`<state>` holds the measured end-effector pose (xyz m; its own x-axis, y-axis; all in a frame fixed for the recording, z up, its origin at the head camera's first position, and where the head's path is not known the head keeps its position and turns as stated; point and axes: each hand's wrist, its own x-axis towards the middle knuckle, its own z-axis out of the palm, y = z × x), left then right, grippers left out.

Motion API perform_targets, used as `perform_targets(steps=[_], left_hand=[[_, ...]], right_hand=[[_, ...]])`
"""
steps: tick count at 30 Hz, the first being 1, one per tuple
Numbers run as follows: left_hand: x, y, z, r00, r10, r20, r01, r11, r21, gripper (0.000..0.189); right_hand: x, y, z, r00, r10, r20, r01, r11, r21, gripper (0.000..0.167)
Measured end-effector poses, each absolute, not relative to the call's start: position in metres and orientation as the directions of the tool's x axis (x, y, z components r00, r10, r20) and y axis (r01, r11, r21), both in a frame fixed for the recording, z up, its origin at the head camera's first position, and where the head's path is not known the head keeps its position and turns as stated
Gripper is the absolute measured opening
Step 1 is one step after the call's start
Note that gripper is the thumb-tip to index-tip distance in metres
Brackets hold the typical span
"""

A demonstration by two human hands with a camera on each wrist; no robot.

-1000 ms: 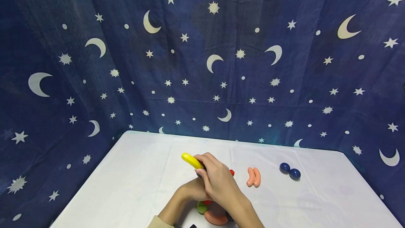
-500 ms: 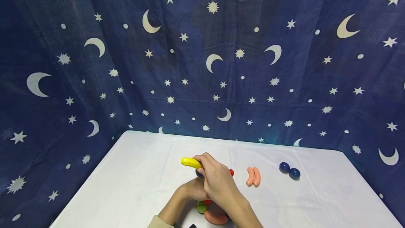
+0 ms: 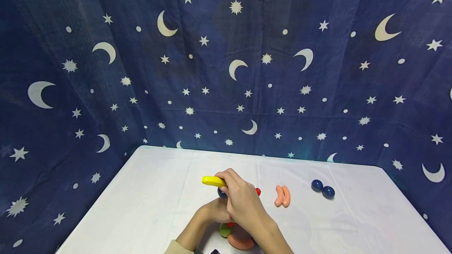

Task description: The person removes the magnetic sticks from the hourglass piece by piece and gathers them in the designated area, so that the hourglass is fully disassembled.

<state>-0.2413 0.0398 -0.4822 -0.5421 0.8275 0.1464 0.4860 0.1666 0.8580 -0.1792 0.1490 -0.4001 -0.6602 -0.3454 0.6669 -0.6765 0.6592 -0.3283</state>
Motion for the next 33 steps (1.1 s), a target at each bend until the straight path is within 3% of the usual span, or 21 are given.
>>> perform_targets(steps=[5, 9, 14, 19, 23, 27, 33], left_hand=[[-0.240, 0.041, -0.479, -0.523, 0.832, 0.187, 0.491, 0.115, 0.864, 0.023], [-0.239, 0.042, -0.479, -0.529, 0.830, 0.177, 0.425, 0.079, 0.902, 0.030], [-0.240, 0.044, -0.482, -0.492, 0.856, 0.161, 0.302, -0.006, 0.953, 0.035], [-0.238, 0.045, -0.481, -0.474, 0.867, 0.150, 0.247, -0.033, 0.969, 0.032], [-0.236, 0.044, -0.478, -0.483, 0.867, 0.124, 0.246, -0.002, 0.969, 0.033], [-0.235, 0.043, -0.477, -0.484, 0.867, 0.118, 0.260, 0.014, 0.965, 0.035], [-0.237, 0.045, -0.479, -0.482, 0.868, 0.117, 0.262, 0.015, 0.965, 0.034]], right_hand=[[-0.181, 0.155, -0.395, -0.663, -0.285, 0.692, -0.666, 0.646, -0.373, 0.036], [-0.184, 0.166, -0.390, -0.688, -0.218, 0.692, -0.631, 0.651, -0.422, 0.035], [-0.188, 0.192, -0.384, -0.758, -0.109, 0.643, -0.536, 0.666, -0.519, 0.040], [-0.192, 0.228, -0.387, -0.831, -0.027, 0.555, -0.431, 0.663, -0.612, 0.059], [-0.197, 0.261, -0.401, -0.897, -0.002, 0.442, -0.334, 0.659, -0.674, 0.064], [-0.205, 0.296, -0.421, -0.968, 0.018, 0.252, -0.188, 0.611, -0.769, 0.063], [-0.214, 0.337, -0.455, -0.999, 0.022, 0.025, -0.008, 0.548, -0.836, 0.067]])
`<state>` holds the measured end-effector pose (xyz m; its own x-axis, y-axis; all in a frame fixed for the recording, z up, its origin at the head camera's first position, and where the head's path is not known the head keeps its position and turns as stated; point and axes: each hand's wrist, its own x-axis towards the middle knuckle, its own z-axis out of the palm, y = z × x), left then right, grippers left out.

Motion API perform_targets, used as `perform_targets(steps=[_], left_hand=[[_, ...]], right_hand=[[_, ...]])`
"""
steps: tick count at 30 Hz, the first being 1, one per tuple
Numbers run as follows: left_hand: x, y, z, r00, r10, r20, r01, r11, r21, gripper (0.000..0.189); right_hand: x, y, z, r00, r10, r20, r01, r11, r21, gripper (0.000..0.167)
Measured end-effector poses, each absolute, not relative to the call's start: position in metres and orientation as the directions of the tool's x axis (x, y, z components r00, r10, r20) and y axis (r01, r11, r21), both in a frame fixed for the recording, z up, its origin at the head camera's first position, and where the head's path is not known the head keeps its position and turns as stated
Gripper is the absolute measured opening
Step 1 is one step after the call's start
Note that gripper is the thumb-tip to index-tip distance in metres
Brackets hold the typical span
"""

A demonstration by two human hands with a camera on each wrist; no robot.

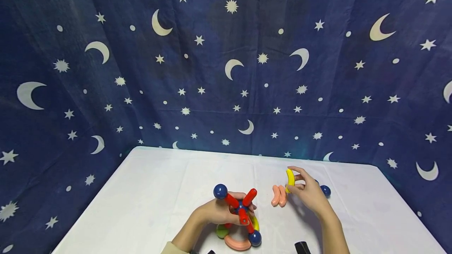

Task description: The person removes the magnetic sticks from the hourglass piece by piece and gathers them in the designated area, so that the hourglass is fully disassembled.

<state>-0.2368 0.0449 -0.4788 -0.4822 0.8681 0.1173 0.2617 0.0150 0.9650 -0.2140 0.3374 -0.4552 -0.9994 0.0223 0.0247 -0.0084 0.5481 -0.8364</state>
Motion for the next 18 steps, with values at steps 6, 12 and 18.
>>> perform_targets(steps=[6, 12, 18], left_hand=[[-0.237, 0.045, -0.480, -0.471, 0.874, 0.121, 0.269, 0.011, 0.963, 0.035], [-0.238, 0.045, -0.479, -0.466, 0.877, 0.119, 0.286, 0.023, 0.958, 0.036], [-0.238, 0.045, -0.479, -0.471, 0.874, 0.120, 0.288, 0.024, 0.957, 0.036]], right_hand=[[-0.214, 0.358, -0.476, -0.997, 0.026, -0.073, 0.074, 0.617, -0.783, 0.064], [-0.217, 0.364, -0.489, -0.994, -0.023, -0.107, 0.069, 0.631, -0.773, 0.062], [-0.219, 0.365, -0.494, -0.996, -0.016, -0.084, 0.052, 0.663, -0.747, 0.058]])
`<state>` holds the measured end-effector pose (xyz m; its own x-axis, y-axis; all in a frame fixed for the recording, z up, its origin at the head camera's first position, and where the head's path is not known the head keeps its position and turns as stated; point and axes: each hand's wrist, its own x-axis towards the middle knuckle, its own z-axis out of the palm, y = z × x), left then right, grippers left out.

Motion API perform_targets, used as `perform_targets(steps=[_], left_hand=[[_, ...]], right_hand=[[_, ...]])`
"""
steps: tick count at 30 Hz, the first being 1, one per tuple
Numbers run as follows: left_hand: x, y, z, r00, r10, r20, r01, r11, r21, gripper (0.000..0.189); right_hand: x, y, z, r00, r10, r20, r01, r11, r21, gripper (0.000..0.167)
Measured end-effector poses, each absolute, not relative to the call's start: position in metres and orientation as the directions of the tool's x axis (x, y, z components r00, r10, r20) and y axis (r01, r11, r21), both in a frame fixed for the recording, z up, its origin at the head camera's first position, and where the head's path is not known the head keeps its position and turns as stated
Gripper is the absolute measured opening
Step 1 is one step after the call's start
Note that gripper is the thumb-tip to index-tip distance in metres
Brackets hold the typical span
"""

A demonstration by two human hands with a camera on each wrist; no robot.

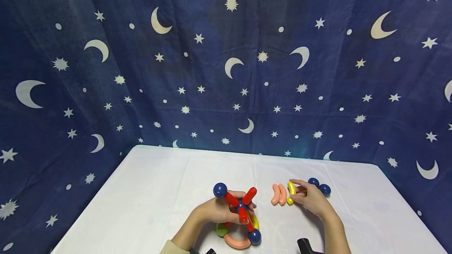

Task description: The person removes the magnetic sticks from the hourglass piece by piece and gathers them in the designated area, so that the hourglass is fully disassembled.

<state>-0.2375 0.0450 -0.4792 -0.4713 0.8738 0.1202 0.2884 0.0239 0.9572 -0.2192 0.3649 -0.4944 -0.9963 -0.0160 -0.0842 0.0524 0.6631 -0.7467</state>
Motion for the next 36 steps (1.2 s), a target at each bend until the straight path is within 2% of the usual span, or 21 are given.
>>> perform_targets(steps=[20, 31, 36], left_hand=[[-0.2390, 0.0444, -0.4805, -0.479, 0.869, 0.124, 0.301, 0.030, 0.953, 0.035], [-0.2388, 0.0458, -0.4817, -0.477, 0.869, 0.134, 0.277, 0.003, 0.961, 0.034], [-0.2382, 0.0453, -0.4817, -0.480, 0.866, 0.144, 0.267, -0.012, 0.964, 0.031]], right_hand=[[-0.2222, 0.3610, -0.4925, -0.996, -0.056, -0.069, 0.002, 0.763, -0.646, 0.054], [-0.2223, 0.3616, -0.4915, -0.994, -0.026, -0.102, 0.041, 0.798, -0.602, 0.056], [-0.2221, 0.3622, -0.4896, -0.995, -0.058, -0.083, 0.003, 0.800, -0.600, 0.055]])
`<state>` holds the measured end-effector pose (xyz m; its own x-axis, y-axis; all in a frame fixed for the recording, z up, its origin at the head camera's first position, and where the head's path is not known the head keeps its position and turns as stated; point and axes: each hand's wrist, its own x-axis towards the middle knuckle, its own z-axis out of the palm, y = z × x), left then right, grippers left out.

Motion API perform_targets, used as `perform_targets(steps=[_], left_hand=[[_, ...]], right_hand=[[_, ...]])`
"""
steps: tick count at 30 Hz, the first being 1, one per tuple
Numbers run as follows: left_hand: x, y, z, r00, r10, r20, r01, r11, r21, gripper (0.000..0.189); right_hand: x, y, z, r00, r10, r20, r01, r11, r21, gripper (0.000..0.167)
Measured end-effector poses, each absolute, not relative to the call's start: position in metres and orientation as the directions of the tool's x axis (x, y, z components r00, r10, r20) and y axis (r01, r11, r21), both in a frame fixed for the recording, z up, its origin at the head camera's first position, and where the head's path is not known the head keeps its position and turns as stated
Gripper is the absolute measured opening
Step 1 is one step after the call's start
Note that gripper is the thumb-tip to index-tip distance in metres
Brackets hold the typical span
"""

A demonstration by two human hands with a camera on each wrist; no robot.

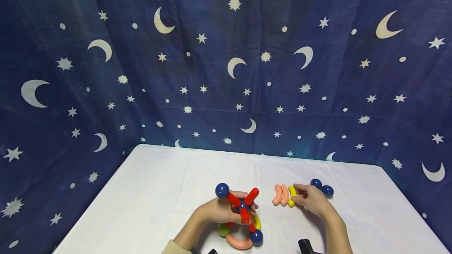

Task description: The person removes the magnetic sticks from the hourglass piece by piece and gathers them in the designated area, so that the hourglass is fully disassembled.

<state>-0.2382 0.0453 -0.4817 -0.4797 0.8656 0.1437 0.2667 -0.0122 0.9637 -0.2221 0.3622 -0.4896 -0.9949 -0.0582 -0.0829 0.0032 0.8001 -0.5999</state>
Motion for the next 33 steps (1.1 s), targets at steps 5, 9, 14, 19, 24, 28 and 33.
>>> perform_targets(steps=[5, 9, 14, 19, 24, 28, 33], left_hand=[[-0.237, 0.044, -0.480, -0.485, 0.864, 0.132, 0.249, -0.008, 0.969, 0.030], [-0.237, 0.044, -0.479, -0.495, 0.861, 0.117, 0.230, 0.000, 0.973, 0.030], [-0.236, 0.045, -0.480, -0.492, 0.863, 0.113, 0.240, 0.010, 0.971, 0.029], [-0.238, 0.044, -0.480, -0.492, 0.857, 0.154, 0.331, 0.020, 0.943, 0.028], [-0.239, 0.044, -0.479, -0.501, 0.842, 0.200, 0.462, 0.065, 0.884, 0.020], [-0.238, 0.039, -0.478, -0.549, 0.818, 0.170, 0.449, 0.117, 0.886, 0.017], [-0.236, 0.036, -0.478, -0.594, 0.797, 0.104, 0.407, 0.186, 0.894, 0.019]], right_hand=[[-0.220, 0.357, -0.472, -0.991, -0.084, -0.100, -0.014, 0.828, -0.561, 0.058], [-0.213, 0.336, -0.440, -0.994, -0.105, -0.004, -0.088, 0.851, -0.518, 0.057], [-0.195, 0.279, -0.397, -0.945, -0.098, 0.314, -0.259, 0.808, -0.529, 0.045], [-0.176, 0.217, -0.381, -0.839, -0.216, 0.499, -0.473, 0.744, -0.473, 0.051], [-0.167, 0.181, -0.390, -0.791, -0.351, 0.501, -0.557, 0.752, -0.353, 0.066], [-0.167, 0.170, -0.397, -0.804, -0.366, 0.468, -0.539, 0.780, -0.317, 0.064], [-0.169, 0.164, -0.405, -0.776, -0.352, 0.523, -0.531, 0.813, -0.241, 0.050]])
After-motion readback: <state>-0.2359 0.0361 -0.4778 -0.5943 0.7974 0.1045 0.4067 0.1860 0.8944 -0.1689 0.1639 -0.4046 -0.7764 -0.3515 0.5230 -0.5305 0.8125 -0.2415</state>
